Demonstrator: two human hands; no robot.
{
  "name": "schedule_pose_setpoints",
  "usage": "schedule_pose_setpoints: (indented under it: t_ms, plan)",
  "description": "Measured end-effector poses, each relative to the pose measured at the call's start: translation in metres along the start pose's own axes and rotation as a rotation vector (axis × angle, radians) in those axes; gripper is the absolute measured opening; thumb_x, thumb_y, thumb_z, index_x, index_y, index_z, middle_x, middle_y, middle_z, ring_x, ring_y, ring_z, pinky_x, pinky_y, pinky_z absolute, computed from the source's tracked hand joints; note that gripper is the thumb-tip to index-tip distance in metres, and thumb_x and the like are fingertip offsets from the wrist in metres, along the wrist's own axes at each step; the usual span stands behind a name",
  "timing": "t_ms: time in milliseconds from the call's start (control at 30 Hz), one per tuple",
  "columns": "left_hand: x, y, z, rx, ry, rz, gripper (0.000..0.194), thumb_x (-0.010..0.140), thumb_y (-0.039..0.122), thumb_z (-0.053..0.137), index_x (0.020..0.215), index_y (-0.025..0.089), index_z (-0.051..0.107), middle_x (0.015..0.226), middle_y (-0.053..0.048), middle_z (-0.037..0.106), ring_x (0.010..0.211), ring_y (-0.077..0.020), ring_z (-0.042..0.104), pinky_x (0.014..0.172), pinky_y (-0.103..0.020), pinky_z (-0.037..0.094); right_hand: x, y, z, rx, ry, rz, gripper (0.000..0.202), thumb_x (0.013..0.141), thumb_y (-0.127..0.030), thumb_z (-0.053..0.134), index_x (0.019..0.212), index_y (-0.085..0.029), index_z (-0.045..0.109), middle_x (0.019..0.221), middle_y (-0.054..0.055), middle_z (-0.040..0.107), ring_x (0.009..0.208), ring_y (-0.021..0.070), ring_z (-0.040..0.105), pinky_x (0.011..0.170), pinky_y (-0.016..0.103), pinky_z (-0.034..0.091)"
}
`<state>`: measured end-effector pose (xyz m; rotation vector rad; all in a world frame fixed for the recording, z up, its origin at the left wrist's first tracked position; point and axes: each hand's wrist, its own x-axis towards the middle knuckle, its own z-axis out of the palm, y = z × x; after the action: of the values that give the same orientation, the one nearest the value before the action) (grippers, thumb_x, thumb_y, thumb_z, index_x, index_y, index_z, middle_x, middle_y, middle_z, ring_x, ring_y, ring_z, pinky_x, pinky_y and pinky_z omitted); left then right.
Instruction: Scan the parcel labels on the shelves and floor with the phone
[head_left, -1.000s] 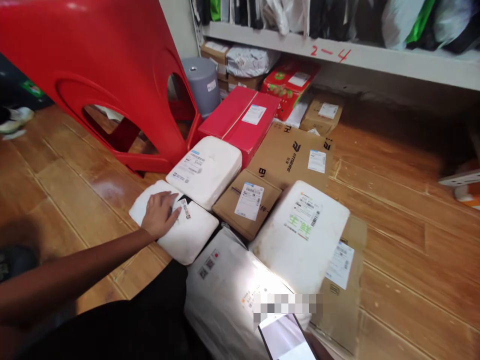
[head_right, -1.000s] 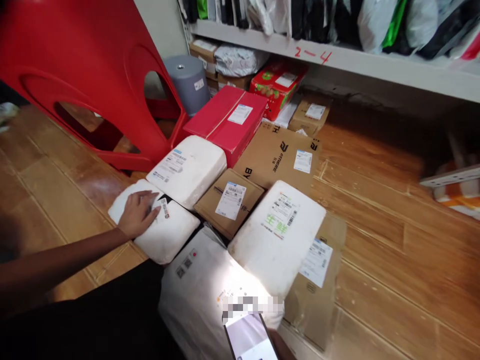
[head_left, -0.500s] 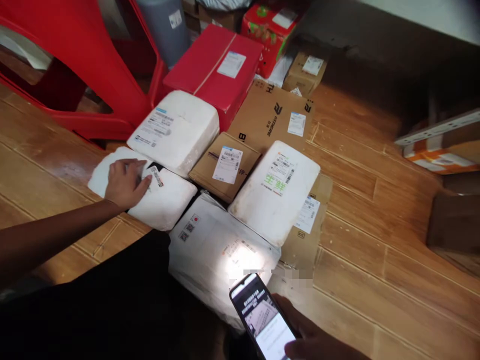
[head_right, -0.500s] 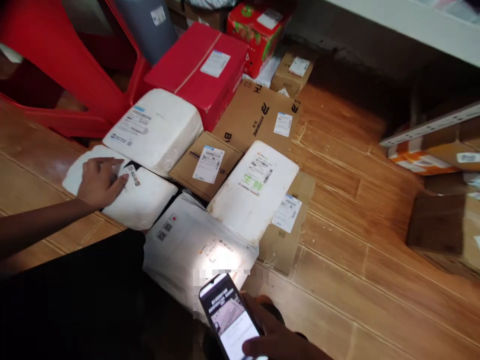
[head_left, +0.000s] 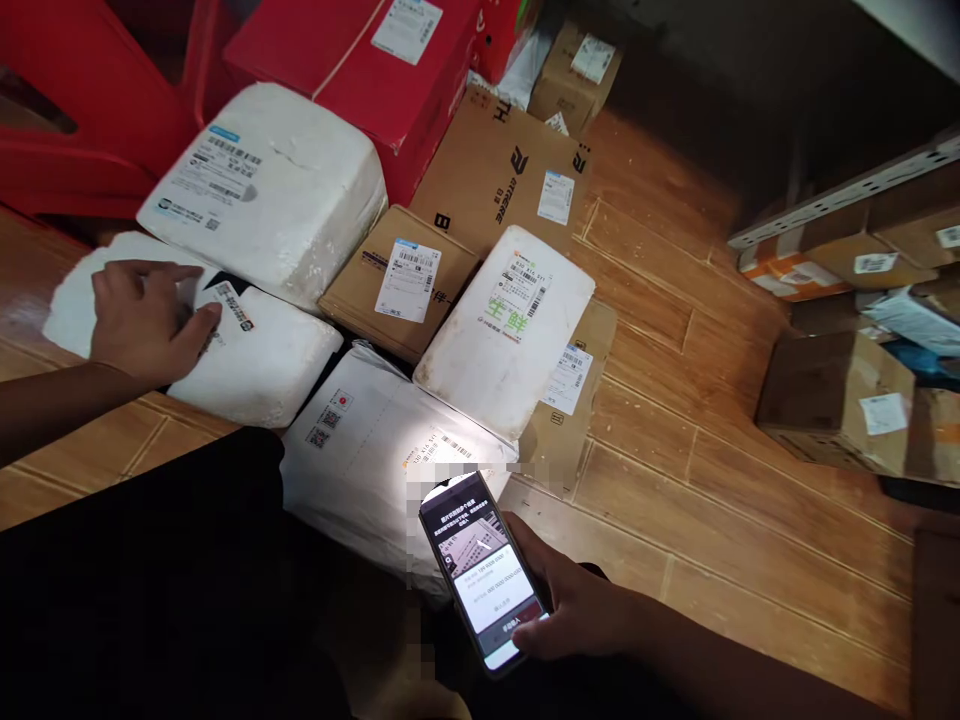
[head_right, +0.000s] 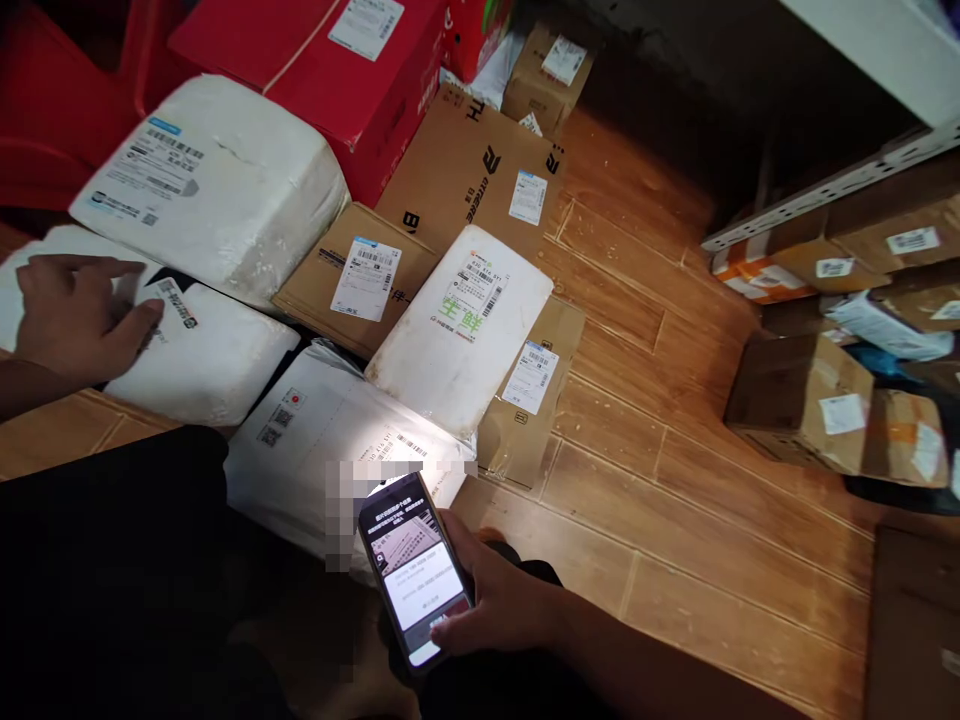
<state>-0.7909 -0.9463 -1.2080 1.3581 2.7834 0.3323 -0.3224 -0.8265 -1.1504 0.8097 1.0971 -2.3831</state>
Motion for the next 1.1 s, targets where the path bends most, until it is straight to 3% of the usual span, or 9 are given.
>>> schedule_pose_setpoints:
  t_ms: [133,300,433,567,767,933,1100]
  plan:
    - [0.000,0.001,0.001,-0.002,0.026,0.003,0.082,0.080,0.053,0.034,0.135,-0.006,0.048,0.133,-0.028,0.037,0.133,-0.0418,0.030,0.113,-0.059,0.023,-0.005,0.001,0.001,0.131,0.018,0.018,0.086,0.068,-0.025,0.078,0.143,-0.030,0.037,0.123,0.004,0.063,0.117,0.0281,0.058,0.095,0.044,0.044]
    - [0.000,0.005,0.000,-0.007,0.023,0.015,0.086,0.080,0.059,0.031,0.134,-0.006,0.049,0.134,-0.028,0.039,0.133,-0.0423,0.030,0.112,-0.059,0.023,0.002,0.013,0.006,0.221,0.232,0.039,0.070,0.074,-0.053,0.078,0.132,-0.030,0.047,0.100,0.002,0.070,0.083,0.0211,0.067,0.073,0.036,0.049]
    - [0.000,0.004,0.001,-0.008,0.045,0.010,0.087,0.080,0.060,0.029,0.133,-0.006,0.050,0.133,-0.028,0.039,0.135,-0.0426,0.029,0.113,-0.058,0.024,0.008,0.015,0.007,0.228,0.284,-0.019,0.069,0.075,-0.057,0.077,0.131,-0.030,0.047,0.097,0.002,0.070,0.075,0.0170,0.067,0.063,0.029,0.049]
    - [0.000,0.006,0.001,0.006,0.025,-0.007,0.094,0.080,0.066,0.025,0.134,-0.007,0.048,0.134,-0.029,0.038,0.134,-0.0428,0.029,0.112,-0.059,0.025,0.007,0.011,0.005,0.257,0.287,-0.001,0.072,0.074,-0.055,0.078,0.133,-0.030,0.045,0.100,0.003,0.071,0.081,0.0221,0.070,0.061,0.031,0.050]
    - [-0.001,0.012,-0.002,-0.015,0.036,-0.021,0.093,0.079,0.066,0.026,0.133,-0.006,0.050,0.132,-0.028,0.039,0.135,-0.0447,0.029,0.112,-0.060,0.025,0.005,0.008,0.000,0.317,0.199,-0.079,0.088,0.065,-0.030,0.085,0.139,-0.031,0.037,0.109,0.004,0.072,0.098,0.0262,0.069,0.080,0.039,0.049]
    - [-0.002,0.008,0.000,-0.036,0.041,-0.018,0.091,0.079,0.064,0.029,0.134,-0.006,0.049,0.135,-0.027,0.037,0.137,-0.0442,0.028,0.113,-0.059,0.023,0.005,0.003,-0.002,0.254,0.202,-0.087,0.086,0.071,-0.030,0.081,0.141,-0.028,0.031,0.110,0.006,0.072,0.096,0.0252,0.070,0.082,0.041,0.049]
    - [0.000,0.012,-0.002,-0.015,0.007,-0.039,0.096,0.079,0.068,0.024,0.134,-0.007,0.048,0.134,-0.027,0.036,0.135,-0.0428,0.028,0.113,-0.057,0.023,0.004,0.002,-0.004,0.263,0.106,-0.084,0.106,0.070,-0.029,0.084,0.149,-0.030,0.014,0.119,0.012,0.070,0.113,0.0328,0.067,0.092,0.052,0.049]
